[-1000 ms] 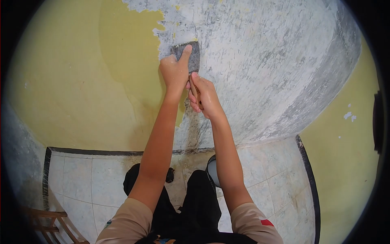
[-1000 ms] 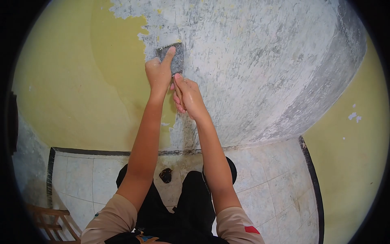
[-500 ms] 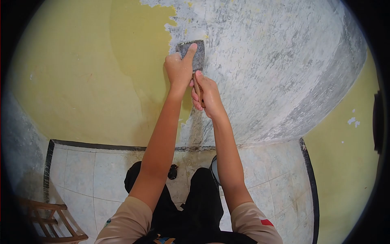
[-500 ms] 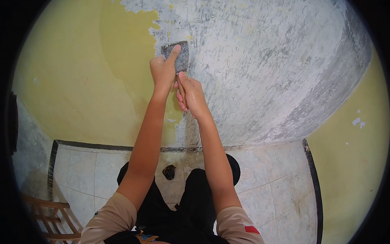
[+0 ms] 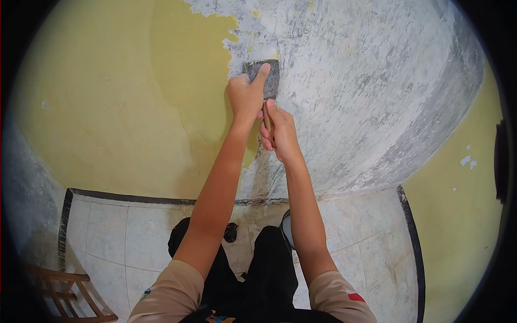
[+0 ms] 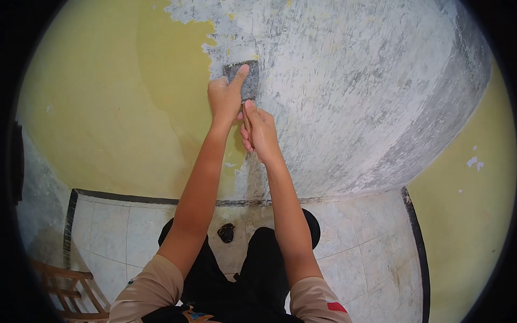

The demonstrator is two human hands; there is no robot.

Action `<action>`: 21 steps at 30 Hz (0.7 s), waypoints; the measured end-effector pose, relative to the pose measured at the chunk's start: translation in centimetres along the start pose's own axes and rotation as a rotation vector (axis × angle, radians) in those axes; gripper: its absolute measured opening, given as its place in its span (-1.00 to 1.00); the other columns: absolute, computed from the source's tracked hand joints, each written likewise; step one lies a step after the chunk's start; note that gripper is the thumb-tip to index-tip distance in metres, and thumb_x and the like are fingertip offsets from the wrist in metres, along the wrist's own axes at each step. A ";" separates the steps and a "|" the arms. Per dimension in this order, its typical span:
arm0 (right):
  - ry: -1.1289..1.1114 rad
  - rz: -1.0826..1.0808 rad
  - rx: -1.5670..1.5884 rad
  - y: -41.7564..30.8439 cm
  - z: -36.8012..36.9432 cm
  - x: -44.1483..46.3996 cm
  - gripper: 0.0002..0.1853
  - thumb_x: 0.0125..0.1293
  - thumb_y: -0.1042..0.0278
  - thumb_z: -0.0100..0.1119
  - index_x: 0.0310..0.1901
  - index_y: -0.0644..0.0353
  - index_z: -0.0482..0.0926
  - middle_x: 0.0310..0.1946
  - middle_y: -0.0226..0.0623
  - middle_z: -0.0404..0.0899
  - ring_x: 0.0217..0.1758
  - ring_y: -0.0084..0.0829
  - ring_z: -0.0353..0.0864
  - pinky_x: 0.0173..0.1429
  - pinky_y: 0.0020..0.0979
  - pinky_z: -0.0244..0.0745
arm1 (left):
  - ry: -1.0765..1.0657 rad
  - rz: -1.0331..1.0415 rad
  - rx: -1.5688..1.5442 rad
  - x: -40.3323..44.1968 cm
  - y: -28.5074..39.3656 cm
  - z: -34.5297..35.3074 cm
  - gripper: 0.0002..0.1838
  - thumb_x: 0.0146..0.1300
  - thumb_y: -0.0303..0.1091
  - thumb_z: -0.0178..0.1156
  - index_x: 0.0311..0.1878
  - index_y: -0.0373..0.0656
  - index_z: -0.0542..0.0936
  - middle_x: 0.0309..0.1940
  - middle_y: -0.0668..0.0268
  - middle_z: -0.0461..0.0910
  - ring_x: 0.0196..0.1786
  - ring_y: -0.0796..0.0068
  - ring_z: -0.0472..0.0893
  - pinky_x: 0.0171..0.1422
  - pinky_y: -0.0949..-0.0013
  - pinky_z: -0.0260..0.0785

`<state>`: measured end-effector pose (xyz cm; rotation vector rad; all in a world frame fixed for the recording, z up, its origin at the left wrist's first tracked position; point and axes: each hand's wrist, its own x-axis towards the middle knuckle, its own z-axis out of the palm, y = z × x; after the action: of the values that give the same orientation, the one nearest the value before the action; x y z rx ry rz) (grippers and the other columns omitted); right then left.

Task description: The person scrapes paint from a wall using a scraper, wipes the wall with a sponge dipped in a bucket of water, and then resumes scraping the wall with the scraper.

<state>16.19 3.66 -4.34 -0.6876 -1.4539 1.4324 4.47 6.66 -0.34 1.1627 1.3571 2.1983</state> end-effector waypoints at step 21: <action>-0.061 0.058 0.026 -0.8 -0.9 -0.1 -0.43 0.64 -0.28 -0.06 -0.23 0.15 0.45 -0.68 -0.43 0.30 -0.81 -0.58 0.18 -0.73 -0.48 0.04 | 0.095 0.095 0.067 -0.2 -1.0 1.2 -0.24 0.24 0.09 0.52 -0.69 -0.41 0.42 -0.78 0.17 0.36 -0.65 0.41 0.32 -0.50 0.05 0.26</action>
<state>17.19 3.79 -3.73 -0.6797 -1.4701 1.5262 5.39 7.80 -1.00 1.1832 1.4514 2.3180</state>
